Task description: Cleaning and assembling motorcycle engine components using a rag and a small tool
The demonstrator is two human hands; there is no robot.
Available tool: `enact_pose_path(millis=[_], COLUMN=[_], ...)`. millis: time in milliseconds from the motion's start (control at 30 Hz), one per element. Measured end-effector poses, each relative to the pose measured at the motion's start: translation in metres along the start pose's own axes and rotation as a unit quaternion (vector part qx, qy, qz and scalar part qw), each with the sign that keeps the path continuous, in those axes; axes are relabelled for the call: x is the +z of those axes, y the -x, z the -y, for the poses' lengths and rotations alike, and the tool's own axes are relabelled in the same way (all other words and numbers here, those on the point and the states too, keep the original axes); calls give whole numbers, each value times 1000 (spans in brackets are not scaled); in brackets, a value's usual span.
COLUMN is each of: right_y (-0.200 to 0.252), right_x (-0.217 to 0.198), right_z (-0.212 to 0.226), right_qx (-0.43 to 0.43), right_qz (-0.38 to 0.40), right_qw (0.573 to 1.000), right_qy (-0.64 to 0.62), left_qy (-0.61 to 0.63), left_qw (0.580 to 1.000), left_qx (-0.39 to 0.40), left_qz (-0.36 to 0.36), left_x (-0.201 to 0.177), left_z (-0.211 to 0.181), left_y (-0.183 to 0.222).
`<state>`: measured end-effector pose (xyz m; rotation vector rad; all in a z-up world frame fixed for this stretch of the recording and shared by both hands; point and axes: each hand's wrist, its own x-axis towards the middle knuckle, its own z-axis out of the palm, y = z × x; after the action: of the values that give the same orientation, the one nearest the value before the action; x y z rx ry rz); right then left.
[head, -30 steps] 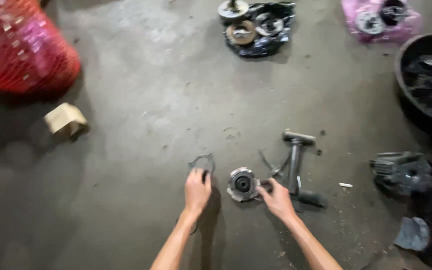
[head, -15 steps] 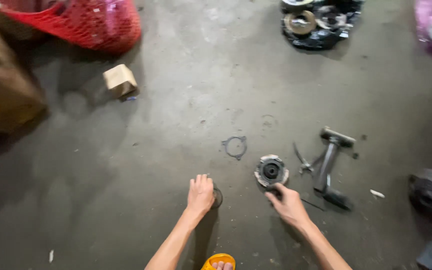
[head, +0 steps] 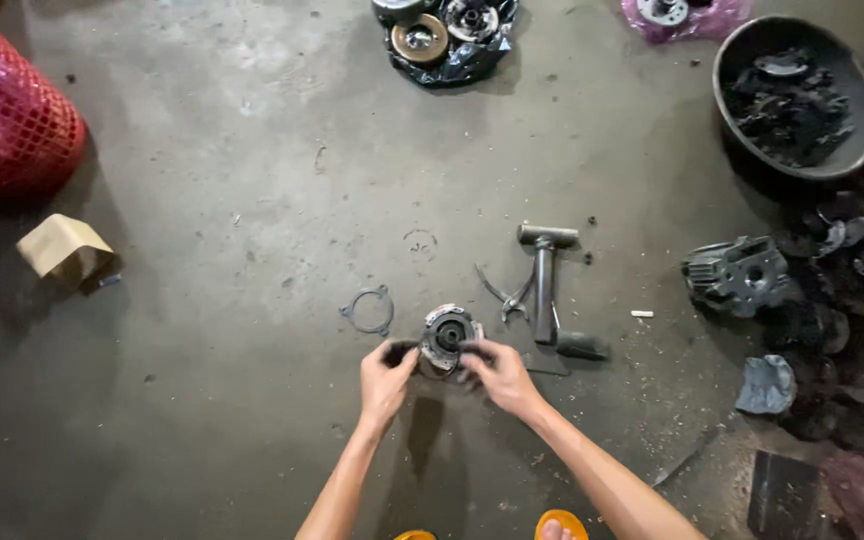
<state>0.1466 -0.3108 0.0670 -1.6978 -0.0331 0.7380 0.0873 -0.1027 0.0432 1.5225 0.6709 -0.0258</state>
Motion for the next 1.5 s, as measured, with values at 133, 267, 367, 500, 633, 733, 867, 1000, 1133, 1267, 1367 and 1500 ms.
enact_pose_path(millis=[133, 267, 367, 500, 633, 733, 867, 1000, 1133, 1267, 1367, 1500], right_y=[-43, -60, -69, -73, -77, -76, -56, -55, -42, -28, -33, -15], right_x=[-21, -25, -24, -27, -27, -29, -28, -37, -28, -21, -25, 0], right_z=[-18, -29, -47, -54, -58, -56, -23, -36, -20, 3, -19, 18], right_qx=[-38, -4, 34, 32, 26, 21, 45, 32, 27, 5, 9, 28], right_qz=[-115, -162, -175, -176, -163, -163, -167, -175, -157, -130, -117, -90], right_qw=[989, 948, 953, 958, 957, 960, 977, 970, 981, 986, 991, 995], right_qy=[88, 275, 244, 224, 238, 229, 123, 167, 113, 106, 65, 41], left_qy=[-97, -244, -208, -196, -189, -198, -253, -427, -585, -570, -347, 14], left_qw=[994, 962, 972, 976, 977, 974, 954, 863, 777, 803, 933, 993], left_qx=[49, 123, 109, 94, 92, 107, 151, 229, 198, 147, 53, -102], left_qz=[-25, -29, -27, -28, -31, -29, -49, -142, -120, -93, -80, -65], left_x=[30, 36, 37, 37, 35, 32, 8, -39, -48, -45, -59, -50], left_z=[3, 7, 29, 32, 35, 43, 50, 18, 40, 60, 15, -3], left_y=[-26, -32, -38, -40, -40, -44, -59, -92, -129, -141, -111, -61])
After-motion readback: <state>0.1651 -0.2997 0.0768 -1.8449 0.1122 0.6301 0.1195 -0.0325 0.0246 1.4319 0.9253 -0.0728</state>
